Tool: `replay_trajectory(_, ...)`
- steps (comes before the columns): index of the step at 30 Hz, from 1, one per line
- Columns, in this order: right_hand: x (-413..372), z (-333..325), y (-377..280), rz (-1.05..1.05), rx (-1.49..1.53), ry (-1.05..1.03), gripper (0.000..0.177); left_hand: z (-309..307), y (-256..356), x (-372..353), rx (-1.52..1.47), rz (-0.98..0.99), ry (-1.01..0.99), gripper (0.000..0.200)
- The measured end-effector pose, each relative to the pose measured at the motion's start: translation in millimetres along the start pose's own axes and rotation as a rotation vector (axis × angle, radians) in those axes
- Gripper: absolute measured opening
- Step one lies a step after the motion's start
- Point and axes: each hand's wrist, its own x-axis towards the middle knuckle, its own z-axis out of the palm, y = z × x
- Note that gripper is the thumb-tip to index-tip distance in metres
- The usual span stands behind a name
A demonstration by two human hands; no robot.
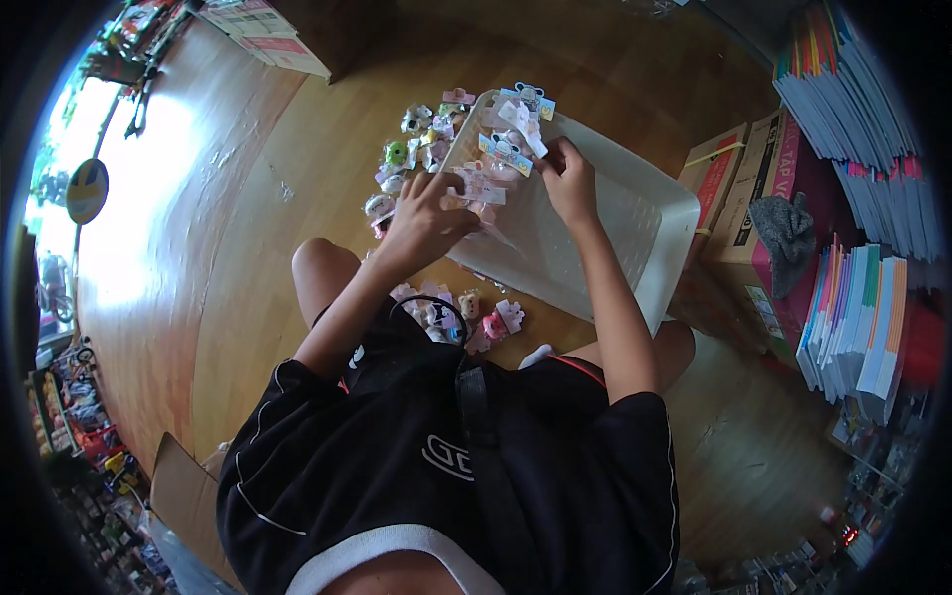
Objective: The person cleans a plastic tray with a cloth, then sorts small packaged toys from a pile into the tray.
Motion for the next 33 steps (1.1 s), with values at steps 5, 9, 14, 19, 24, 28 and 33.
replay_trajectory(5,-3.5,1.6,-7.0,-0.108,-0.065,-0.091,0.01,4.3,-16.8,-20.5,-0.423,-0.278,0.045,0.01)
replay_trajectory(9,0.1,8.4,-6.0,-0.147,-0.108,-0.177,0.014,13.9,-22.4,-31.7,-0.26,-0.285,0.004,0.01)
replay_trajectory(14,0.4,2.7,-16.2,-0.056,-0.152,-0.163,0.016,11.7,-21.6,-27.8,-0.135,-0.329,-0.013,0.013)
replay_trajectory(19,-3.5,-2.4,-6.2,-0.031,-0.08,0.012,0.019,11.0,-21.0,-24.5,-0.079,-0.415,-0.065,0.011)
replay_trajectory(24,-36.5,-12.6,-27.6,0.188,0.061,-0.115,0.021,17.2,-22.0,-26.7,-0.06,-0.518,-0.085,0.014)
replay_trajectory(28,-61.4,-3.2,-39.8,0.122,-0.07,-0.312,0.037,23.8,-21.2,-27.1,-0.006,-0.541,-0.059,0.013)
replay_trajectory(33,-66.4,5.5,-33.3,0.223,0.071,-0.374,0.039,26.8,-14.9,-26.9,0.046,-0.602,-0.027,0.012)
